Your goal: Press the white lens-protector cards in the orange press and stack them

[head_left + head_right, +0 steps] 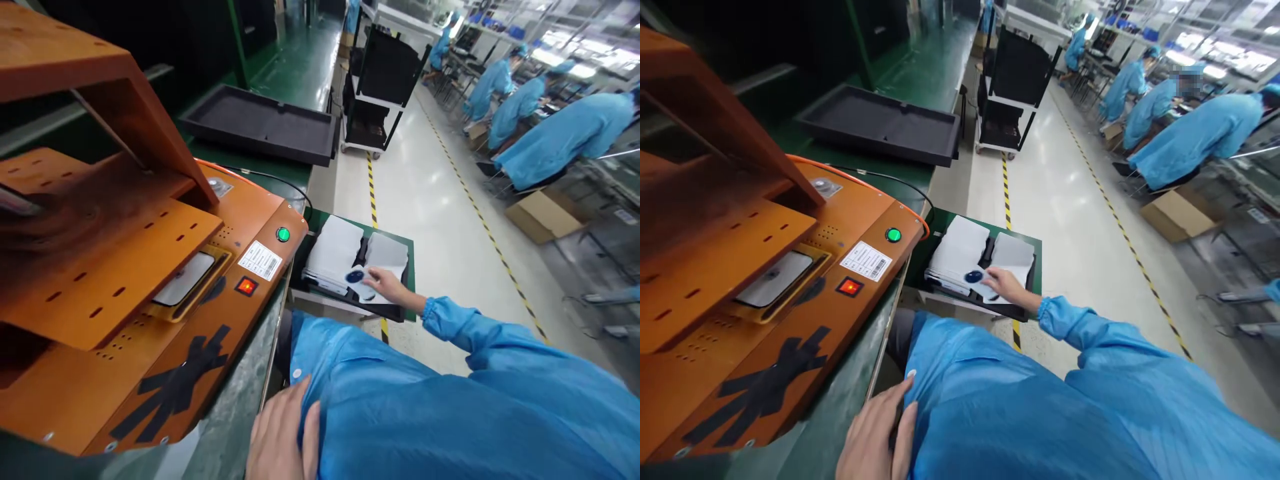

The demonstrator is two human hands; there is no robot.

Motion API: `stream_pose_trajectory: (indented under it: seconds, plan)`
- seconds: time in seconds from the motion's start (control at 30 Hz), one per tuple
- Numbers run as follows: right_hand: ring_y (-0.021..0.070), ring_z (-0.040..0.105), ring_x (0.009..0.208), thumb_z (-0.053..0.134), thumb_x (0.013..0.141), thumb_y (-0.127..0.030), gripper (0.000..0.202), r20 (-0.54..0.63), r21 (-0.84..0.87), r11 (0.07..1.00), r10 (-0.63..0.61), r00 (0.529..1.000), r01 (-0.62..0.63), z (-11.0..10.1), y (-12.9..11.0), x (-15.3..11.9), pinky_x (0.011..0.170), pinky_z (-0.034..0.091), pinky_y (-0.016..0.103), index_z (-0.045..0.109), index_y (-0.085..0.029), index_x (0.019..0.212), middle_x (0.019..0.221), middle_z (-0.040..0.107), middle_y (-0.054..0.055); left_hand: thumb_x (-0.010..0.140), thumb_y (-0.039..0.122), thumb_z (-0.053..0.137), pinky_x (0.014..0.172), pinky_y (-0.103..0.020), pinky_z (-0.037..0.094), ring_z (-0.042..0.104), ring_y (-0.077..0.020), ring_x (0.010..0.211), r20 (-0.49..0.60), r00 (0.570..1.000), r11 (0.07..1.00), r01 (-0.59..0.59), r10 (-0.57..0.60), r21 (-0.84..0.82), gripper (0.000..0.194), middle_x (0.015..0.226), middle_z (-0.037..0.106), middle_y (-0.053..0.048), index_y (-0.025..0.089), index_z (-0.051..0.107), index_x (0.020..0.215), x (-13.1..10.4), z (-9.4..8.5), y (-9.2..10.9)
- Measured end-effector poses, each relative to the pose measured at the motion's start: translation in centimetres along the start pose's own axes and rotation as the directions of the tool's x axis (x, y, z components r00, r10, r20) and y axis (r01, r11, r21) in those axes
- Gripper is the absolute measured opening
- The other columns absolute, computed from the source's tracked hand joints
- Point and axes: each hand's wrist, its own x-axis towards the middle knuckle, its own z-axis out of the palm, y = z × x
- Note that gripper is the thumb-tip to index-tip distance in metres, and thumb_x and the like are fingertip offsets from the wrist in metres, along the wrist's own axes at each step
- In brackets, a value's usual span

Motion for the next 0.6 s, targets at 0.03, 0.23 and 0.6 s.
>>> stream_pose_trajectory:
  seconds: [0.03, 0.23, 0.6]
  plan:
    - [0.0209, 0.068, 0.089, 0.064, 0.091, -0.038, 0.025, 0.009, -0.077, 0.997, 0.031, 0.999, -0.03, -1.5, 1.8, 0.2, 0.083, 0.052, 0.033, 0.068, -0.015, 0.098, 0.094, 0.074, 0.008, 0.096, 0.034, 0.059, 0.09, -0.037, 0.052, 0.069, -0.0244, 0.106, 0.012, 0.999, 0.999, -0.036, 0.036, -0.011, 0.039, 0.121, 0.073, -0.008, 0.025, 0.059, 0.135, -0.2, -0.1, -0.2]
    - [0.0263, 0.07, 0.096, 0.062, 0.088, -0.024, 0.017, 0.1, -0.45, 0.892, 0.092, 0.991, -0.037, -2.4, 6.1, -1.9, 0.085, 0.051, 0.034, 0.072, -0.018, 0.1, 0.102, 0.075, 0.015, 0.099, 0.025, 0.056, 0.086, -0.034, 0.053, 0.07, -0.0203, 0.096, -0.012, 1.0, 0.998, 0.01, -0.011, -0.058, 0.024, 0.106, 0.076, -0.005, 0.022, 0.066, 0.12, 0.2, 0.0, 2.5]
    - [0.0313, 0.071, 0.087, 0.048, 0.099, -0.031, 0.032, 0.327, -0.54, 0.436, -0.68, 0.657, 0.72, 1.7, 2.6, 3.6, 0.07, 0.053, 0.045, 0.071, -0.023, 0.12, 0.108, 0.072, 0.023, 0.096, 0.016, 0.059, 0.089, -0.035, 0.052, 0.067, -0.0185, 0.096, -0.186, 0.893, 0.911, 0.388, -0.409, -0.142, 0.023, 0.103, 0.076, -0.005, 0.024, 0.069, 0.115, -5.6, -5.2, 3.9]
